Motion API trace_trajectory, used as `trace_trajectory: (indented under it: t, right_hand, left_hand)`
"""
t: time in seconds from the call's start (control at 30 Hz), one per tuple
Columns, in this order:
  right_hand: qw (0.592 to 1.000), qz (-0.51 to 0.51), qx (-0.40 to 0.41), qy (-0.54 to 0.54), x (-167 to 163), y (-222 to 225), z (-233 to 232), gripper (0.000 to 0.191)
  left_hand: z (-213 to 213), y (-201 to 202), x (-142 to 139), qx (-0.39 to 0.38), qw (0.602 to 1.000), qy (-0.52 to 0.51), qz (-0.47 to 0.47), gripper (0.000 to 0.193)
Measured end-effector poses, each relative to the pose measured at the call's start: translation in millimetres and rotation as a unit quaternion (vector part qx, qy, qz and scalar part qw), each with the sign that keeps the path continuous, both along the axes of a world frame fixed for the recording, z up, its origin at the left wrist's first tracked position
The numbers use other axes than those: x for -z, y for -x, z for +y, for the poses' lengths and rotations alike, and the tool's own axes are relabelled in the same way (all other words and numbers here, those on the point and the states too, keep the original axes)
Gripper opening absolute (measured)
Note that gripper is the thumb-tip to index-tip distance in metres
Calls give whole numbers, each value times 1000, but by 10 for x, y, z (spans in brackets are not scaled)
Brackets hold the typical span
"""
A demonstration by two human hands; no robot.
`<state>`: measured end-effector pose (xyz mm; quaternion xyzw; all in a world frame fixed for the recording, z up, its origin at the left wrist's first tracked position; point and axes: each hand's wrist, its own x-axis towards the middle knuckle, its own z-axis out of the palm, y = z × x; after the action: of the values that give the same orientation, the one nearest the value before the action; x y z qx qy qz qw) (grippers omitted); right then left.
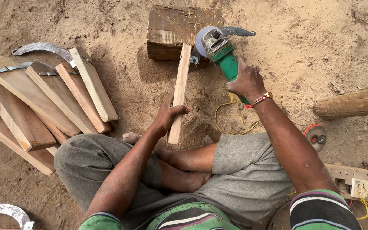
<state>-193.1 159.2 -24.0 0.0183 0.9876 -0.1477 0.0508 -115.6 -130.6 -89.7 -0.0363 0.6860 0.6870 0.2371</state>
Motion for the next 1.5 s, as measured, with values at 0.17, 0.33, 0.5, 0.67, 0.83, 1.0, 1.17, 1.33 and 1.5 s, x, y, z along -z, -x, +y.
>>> trace_trajectory:
  t: [0.17,0.33,0.5,0.67,0.83,1.0,1.17,1.33,1.5]
  right_hand:
    - [1000,-2,6,18,30,-14,-3,81]
    - [1000,16,3,4,10,5,-48,72]
    - [1000,-27,3,-10,-81,3,-79,84]
    - [1000,-17,17,-3,-98,-8,-51,78]
    - [998,-31,-20,-49,-46,19,-6,88]
    - [998,-23,-11,-49,-50,44,0,77]
    - [997,-33,-16,-61,-45,33,-65,80]
    - [994,-28,-41,-99,-89,54,-93,86]
    - [997,-31,-17,-68,-166,23,-112,77]
  left_hand:
    - [-21,6,9,4,1000,-6,-23,101]
    - [-56,6,25,6,1000,-21,7,95]
    - [-19,-6,63,3,1000,20,9,109]
    - [80,-74,142,-3,998,56,-10,115]
    - [76,-64,240,-6,996,64,64,122]
    - [57,-47,350,-5,998,66,2,121]
    - [56,-51,456,-23,997,57,52,120]
    - [41,-33,496,-15,995,91,40,121]
    - [57,-44,425,-20,996,88,6,125]
